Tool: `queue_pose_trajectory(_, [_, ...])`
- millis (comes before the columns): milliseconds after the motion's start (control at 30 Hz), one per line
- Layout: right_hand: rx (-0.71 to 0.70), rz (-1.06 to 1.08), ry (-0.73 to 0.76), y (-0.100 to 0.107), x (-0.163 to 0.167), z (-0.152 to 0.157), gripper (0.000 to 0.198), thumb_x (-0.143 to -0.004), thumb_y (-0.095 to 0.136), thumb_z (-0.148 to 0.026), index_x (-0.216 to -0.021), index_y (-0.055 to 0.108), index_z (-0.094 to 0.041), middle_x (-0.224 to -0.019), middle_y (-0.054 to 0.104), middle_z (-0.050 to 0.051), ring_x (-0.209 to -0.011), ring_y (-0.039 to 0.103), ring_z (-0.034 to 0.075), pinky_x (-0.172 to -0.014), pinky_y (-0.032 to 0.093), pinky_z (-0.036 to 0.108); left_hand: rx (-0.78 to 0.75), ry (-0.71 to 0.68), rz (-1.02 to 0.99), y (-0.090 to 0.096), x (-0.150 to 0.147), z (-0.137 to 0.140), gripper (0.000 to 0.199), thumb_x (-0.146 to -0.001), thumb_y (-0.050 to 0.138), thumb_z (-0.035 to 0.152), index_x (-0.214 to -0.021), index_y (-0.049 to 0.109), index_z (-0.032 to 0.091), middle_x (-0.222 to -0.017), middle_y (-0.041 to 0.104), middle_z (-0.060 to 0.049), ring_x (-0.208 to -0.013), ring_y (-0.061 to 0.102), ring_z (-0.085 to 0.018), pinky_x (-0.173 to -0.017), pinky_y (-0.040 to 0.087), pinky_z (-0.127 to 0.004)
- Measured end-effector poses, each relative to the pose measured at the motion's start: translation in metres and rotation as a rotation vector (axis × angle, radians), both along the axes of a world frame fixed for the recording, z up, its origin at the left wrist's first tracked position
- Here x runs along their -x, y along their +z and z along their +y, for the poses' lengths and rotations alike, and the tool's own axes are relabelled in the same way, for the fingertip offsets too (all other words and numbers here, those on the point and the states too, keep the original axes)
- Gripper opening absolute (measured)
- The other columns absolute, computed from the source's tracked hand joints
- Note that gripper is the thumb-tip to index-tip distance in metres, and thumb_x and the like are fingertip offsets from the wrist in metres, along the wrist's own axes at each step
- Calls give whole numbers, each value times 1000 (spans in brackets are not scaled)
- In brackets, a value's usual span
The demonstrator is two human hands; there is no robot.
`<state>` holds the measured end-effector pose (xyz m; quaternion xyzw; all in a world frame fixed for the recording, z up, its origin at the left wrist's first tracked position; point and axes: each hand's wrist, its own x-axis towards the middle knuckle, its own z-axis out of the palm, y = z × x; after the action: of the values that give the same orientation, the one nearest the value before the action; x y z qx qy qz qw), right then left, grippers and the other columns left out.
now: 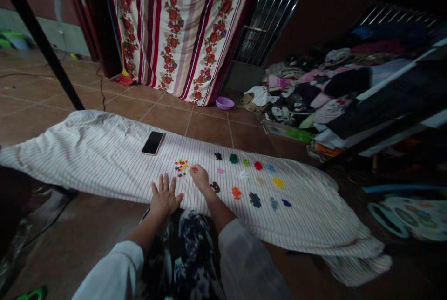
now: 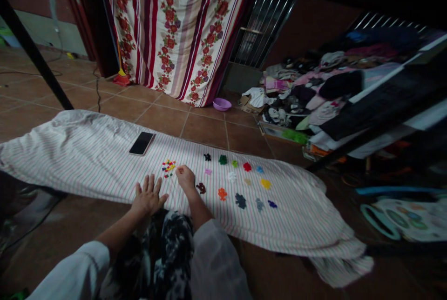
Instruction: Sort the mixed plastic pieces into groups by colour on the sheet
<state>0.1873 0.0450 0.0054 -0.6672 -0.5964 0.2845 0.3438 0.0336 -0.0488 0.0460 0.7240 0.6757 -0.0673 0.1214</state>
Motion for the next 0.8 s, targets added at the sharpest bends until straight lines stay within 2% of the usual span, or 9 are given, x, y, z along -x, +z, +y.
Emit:
queue_pose_trajectory(200, [6,102,-69,-2,-4,-4,4,-79,61,-24,-83,63,-24,-85,73,-2,-84,69,16,-81,53,28,-1,-4,38,-3,0,-1,76,-96,24,59,-157,18,15,-165,11,-20,-154,7,-38,-119,14,-63])
queue_pose_trajectory(433, [-7,151,-108,7,-18,-6,7,-74,64,-24,-80,60,-24,-80,69,-2,-81,67,16,-81,53,29,-9,-21,94,1,-1,-3,76,-96,23,58,-157,18,14,-165,13,-21,-153,10,-39,-118,18,-62])
queue_pose_trajectory(600, [-78,192,-101,13,-43,-7,7,-75,62,-24,-81,59,-24,-76,67,-3,-77,66,15,-80,54,30,-21,-17,97,3,-2,-5,75,-97,23,58,-157,21,13,-164,15,-22,-153,13,-39,-118,19,-62])
queue_pose_trajectory(800, [-138,176,-172,11,-91,-14,10,-77,59,-29,-86,62,-25,-81,70,-1,-81,67,16,-81,54,31,-41,-25,104,2,-1,-6,74,-96,27,56,-156,23,12,-164,16,-23,-153,13,-39,-117,19,-62])
